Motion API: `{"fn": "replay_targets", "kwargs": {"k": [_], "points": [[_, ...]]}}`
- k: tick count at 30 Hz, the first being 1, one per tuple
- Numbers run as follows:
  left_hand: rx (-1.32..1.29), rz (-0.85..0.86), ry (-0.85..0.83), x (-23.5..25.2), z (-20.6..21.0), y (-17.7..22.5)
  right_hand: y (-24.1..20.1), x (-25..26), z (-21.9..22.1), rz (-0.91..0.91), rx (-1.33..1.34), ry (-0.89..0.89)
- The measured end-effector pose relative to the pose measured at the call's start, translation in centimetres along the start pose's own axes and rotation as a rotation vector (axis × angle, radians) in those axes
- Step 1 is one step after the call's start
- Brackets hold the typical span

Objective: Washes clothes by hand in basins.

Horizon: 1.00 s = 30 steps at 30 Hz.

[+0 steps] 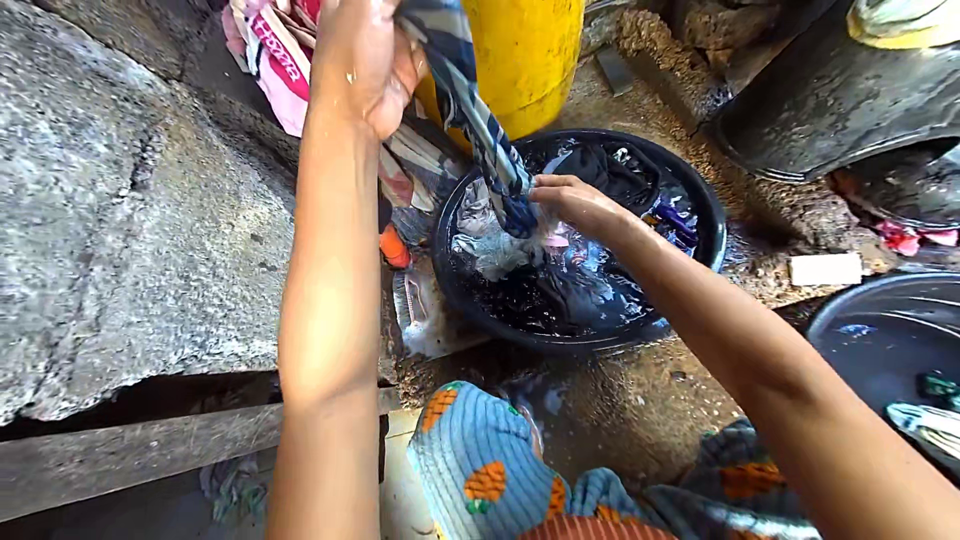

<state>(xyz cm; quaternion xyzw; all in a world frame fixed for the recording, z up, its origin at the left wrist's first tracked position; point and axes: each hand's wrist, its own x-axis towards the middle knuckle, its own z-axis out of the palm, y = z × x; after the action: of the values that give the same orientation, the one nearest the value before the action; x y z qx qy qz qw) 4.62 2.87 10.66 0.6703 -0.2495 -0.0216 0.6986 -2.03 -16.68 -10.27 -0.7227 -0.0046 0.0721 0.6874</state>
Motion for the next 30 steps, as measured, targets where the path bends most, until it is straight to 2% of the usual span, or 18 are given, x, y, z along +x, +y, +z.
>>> {"fn": "replay_targets", "kwargs": {"k": [2, 4, 6, 8, 11, 13, 15, 17, 20, 22, 25, 28, 30], "points": [[0.130, 0.012, 0.096, -0.9, -1.7, -1.6, -0.7, -0.3, -1.4, -0.047, 0.016, 0.065], [0.468, 0.007, 0.274, -2.0, -4.6, -4.8, -1.4, -1.0, -3.7, -0.062, 0.070, 0.143], [0.753, -0.101, 0.289, -3.6, -7.0, -9.0, -2.1, -1.8, -5.4, -0.068, 0.102, 0.186], [0.921, -0.230, 0.127, -5.2, -6.6, -12.7, -2.8, -2.1, -6.1, -0.082, -0.003, 0.172], [1.017, -0.406, -0.290, -6.5, -3.3, -17.0, -2.5, -1.6, -5.3, -0.066, -0.435, 0.043], [0.993, -0.394, -0.572, -7.0, -0.6, -19.7, 0.7, -0.1, -4.2, -0.039, -0.746, -0.027], [0.971, -0.371, -0.764, -7.9, 2.2, -22.6, 5.6, 1.3, -2.6, 0.039, -0.966, -0.082], [0.988, -0.412, -0.852, -9.6, 4.5, -26.0, 9.3, 1.4, -0.3, 0.192, -1.102, -0.157], [1.105, -0.572, -0.860, -11.2, 6.2, -30.3, 12.4, 1.1, 2.4, 0.324, -1.162, -0.240], [1.151, -0.629, -0.898, -11.4, 6.7, -30.5, 14.6, 1.2, 2.6, 0.294, -1.132, -0.199], [1.135, -0.540, -0.985, -10.5, 5.9, -29.4, 16.4, 2.8, 1.2, 0.273, -0.988, -0.176], [0.888, -0.414, -0.701, -9.0, 3.8, -27.3, 12.0, 3.2, -0.9, 0.195, -0.741, -0.156], [0.732, -0.350, -0.625, -8.1, 3.2, -24.4, 6.7, 1.6, -1.3, 0.127, -0.558, -0.144]]}}
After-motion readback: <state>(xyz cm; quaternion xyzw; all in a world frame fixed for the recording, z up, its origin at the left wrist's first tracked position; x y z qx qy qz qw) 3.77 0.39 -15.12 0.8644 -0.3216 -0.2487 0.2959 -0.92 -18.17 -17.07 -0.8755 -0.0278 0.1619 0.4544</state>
